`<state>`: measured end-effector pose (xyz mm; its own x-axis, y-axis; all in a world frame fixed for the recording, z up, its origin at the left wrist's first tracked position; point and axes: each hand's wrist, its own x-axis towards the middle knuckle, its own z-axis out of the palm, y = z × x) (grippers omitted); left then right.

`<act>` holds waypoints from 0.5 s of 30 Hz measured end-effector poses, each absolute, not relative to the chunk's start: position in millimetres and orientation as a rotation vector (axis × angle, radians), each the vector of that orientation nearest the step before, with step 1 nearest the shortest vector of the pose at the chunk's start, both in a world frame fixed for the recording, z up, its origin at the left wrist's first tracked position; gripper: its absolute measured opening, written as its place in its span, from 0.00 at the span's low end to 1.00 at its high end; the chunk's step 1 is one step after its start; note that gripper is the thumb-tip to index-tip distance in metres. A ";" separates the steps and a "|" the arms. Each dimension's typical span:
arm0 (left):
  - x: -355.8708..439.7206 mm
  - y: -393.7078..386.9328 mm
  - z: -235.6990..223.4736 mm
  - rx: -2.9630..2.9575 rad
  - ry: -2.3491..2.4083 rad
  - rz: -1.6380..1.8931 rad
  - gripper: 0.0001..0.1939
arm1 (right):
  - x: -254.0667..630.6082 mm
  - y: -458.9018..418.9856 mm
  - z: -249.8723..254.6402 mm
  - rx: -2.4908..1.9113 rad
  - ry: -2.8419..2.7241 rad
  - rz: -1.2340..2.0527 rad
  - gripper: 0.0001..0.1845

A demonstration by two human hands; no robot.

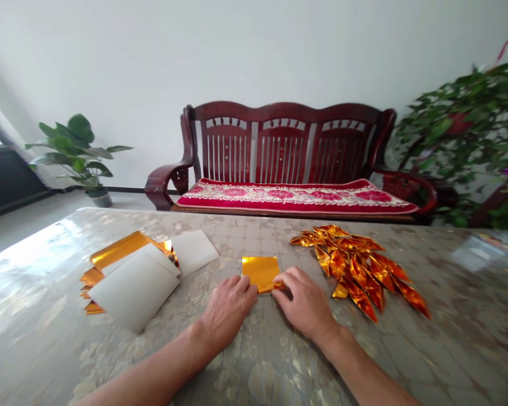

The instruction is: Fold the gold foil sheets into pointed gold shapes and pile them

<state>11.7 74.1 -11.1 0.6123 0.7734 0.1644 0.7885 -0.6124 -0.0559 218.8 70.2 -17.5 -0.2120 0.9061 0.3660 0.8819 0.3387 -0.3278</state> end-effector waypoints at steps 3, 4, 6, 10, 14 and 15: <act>13.3 77.6 -11.2 -2.721 -1.279 -0.195 0.06 | 220.8 68.0 -12.8 -1.507 -2.244 0.045 0.04; 13.3 78.3 -10.9 -2.722 -1.270 -0.192 0.06 | 222.0 68.1 -12.0 -1.484 -2.286 0.011 0.03; 13.2 79.2 -9.8 -2.717 -1.261 -0.183 0.06 | 223.6 69.1 -11.2 -1.445 -2.372 -0.094 0.04; 14.1 79.3 -5.8 -2.705 -1.269 -0.139 0.05 | 221.6 72.8 -13.1 -1.398 -2.485 -0.294 0.08; 17.0 77.0 -1.5 -2.689 -1.296 -0.063 0.04 | 216.9 75.8 -16.0 -1.409 -2.484 -0.353 0.06; 17.8 76.2 -1.0 -2.688 -1.300 -0.049 0.03 | 216.2 76.1 -16.4 -1.414 -2.478 -0.355 0.07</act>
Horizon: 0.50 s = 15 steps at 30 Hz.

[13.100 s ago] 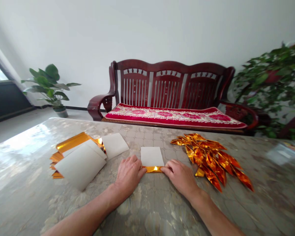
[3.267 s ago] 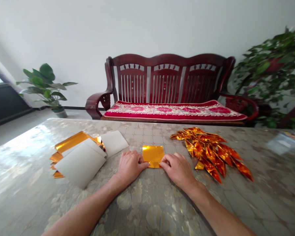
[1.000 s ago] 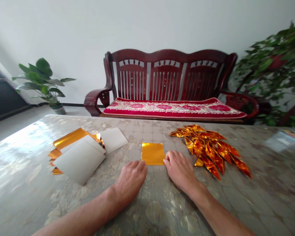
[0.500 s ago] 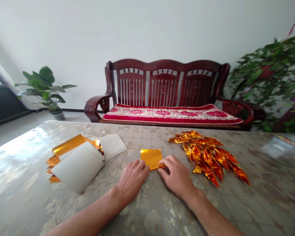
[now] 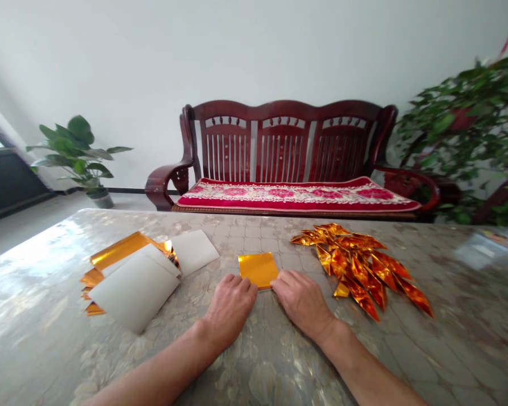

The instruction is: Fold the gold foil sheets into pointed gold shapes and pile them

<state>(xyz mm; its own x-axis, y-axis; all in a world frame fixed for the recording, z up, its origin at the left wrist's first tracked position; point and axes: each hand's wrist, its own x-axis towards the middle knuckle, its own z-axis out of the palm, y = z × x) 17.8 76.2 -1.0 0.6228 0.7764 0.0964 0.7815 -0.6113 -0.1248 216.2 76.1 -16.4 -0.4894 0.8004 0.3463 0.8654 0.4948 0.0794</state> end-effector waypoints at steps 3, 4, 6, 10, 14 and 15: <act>19.5 74.7 -1.3 -2.689 -1.311 -0.042 0.04 | 215.9 75.8 -16.0 -1.418 -2.451 -0.324 0.08; 19.7 74.6 -1.9 -2.685 -1.314 -0.049 0.05 | 216.4 75.3 -15.5 -1.409 -2.440 -0.298 0.08; 19.3 75.2 -3.6 -2.676 -1.319 -0.070 0.05 | 218.0 74.3 -14.1 -1.385 -2.426 -0.241 0.04; 16.4 79.3 -7.3 -2.667 -1.311 -0.108 0.06 | 220.3 75.3 -12.9 -1.395 -2.410 -0.228 0.04; 13.3 83.6 -10.7 -2.639 -1.306 -0.155 0.06 | 218.6 80.7 -14.7 -1.420 -2.403 -0.292 0.05; 13.0 84.0 -11.1 -2.628 -1.305 -0.170 0.06 | 218.0 82.1 -15.2 -1.426 -2.399 -0.307 0.07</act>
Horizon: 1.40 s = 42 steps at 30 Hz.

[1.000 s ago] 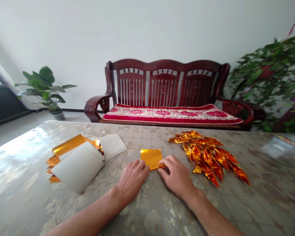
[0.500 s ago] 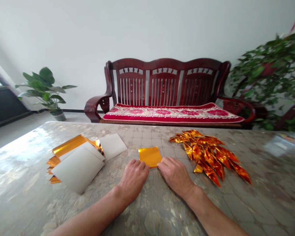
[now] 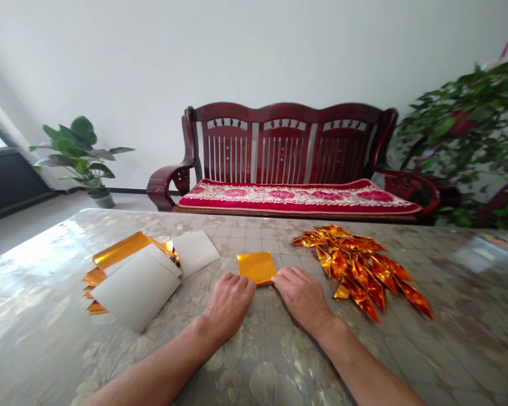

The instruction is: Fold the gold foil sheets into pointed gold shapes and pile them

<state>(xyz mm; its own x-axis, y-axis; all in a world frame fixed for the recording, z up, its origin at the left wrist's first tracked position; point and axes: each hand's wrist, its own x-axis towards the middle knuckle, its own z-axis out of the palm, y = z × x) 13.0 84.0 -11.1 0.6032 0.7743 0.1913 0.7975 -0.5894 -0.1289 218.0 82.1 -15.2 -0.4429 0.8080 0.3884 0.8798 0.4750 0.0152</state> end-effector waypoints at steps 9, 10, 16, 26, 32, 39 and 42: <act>13.5 78.5 -9.7 -2.679 -1.296 -0.429 0.13 | 216.6 80.0 -12.3 -1.185 -2.229 -0.345 0.13; 12.8 79.8 -11.2 -2.702 -1.363 -0.499 0.14 | 215.9 79.1 -11.9 -1.161 -2.182 -0.332 0.14; 15.8 93.6 -17.8 -2.589 -2.100 -1.534 0.13 | 208.8 71.5 -12.4 -1.105 -1.945 -0.172 0.15; 30.0 79.9 -9.4 -2.620 -2.505 -2.843 0.19 | 189.7 61.5 -9.8 -1.057 -2.218 -0.185 0.15; 24.0 83.2 -13.3 -2.761 -2.543 -2.553 0.24 | 203.0 66.0 -11.0 -1.034 -2.162 -0.237 0.13; 6.9 82.5 -10.9 -2.527 -1.765 -1.477 0.08 | 219.7 77.3 -19.3 -1.189 -1.977 -0.151 0.14; 3.9 82.1 -10.4 -2.574 -1.433 -1.179 0.24 | 221.7 79.1 -23.0 -1.202 -1.948 -0.101 0.15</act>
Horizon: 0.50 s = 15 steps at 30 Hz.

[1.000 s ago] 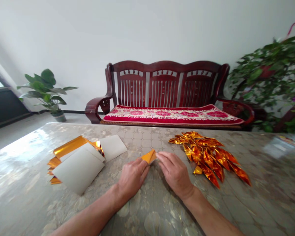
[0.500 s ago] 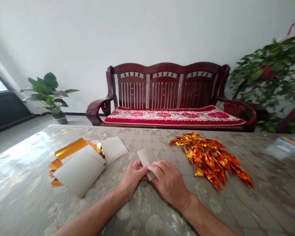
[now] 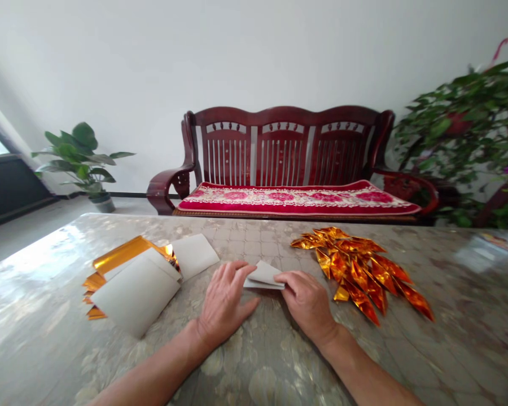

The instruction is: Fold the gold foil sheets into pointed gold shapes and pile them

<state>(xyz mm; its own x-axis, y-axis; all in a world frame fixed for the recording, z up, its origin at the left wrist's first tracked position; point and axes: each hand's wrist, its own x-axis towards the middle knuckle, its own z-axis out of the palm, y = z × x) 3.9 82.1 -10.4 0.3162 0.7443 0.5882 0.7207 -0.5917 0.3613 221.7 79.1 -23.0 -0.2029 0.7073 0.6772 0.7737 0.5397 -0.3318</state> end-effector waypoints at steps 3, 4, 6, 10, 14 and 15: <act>3.0 85.1 -11.9 2.710 1.354 1.015 0.16 | 222.2 79.3 -26.0 -1.210 -1.957 -0.036 0.15; 2.7 86.8 -12.8 2.742 1.337 0.988 0.11 | 222.5 79.5 -27.0 -1.217 -1.963 -0.014 0.15; 1.6 90.2 -14.6 2.791 1.300 0.930 0.07 | 223.1 80.3 -28.9 -1.246 -1.968 0.030 0.14; 0.0 93.2 -15.5 2.860 1.342 0.814 0.11 | 222.2 80.7 -27.7 -1.267 -1.988 0.059 0.10; 1.4 89.8 -13.4 2.970 1.448 0.679 0.12 | 217.0 75.3 -18.7 -1.224 -2.082 -0.069 0.07; 2.2 88.6 -13.1 2.997 1.453 0.645 0.12 | 215.9 73.5 -16.6 -1.231 -2.118 -0.109 0.04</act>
<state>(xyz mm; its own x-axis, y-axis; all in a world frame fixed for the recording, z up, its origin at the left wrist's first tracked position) 2.2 88.6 -13.1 0.5678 0.6978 0.4366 0.7920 -0.6077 -0.0587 215.9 73.5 -16.6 -0.3253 0.7398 0.5890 0.7963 0.5503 -0.2513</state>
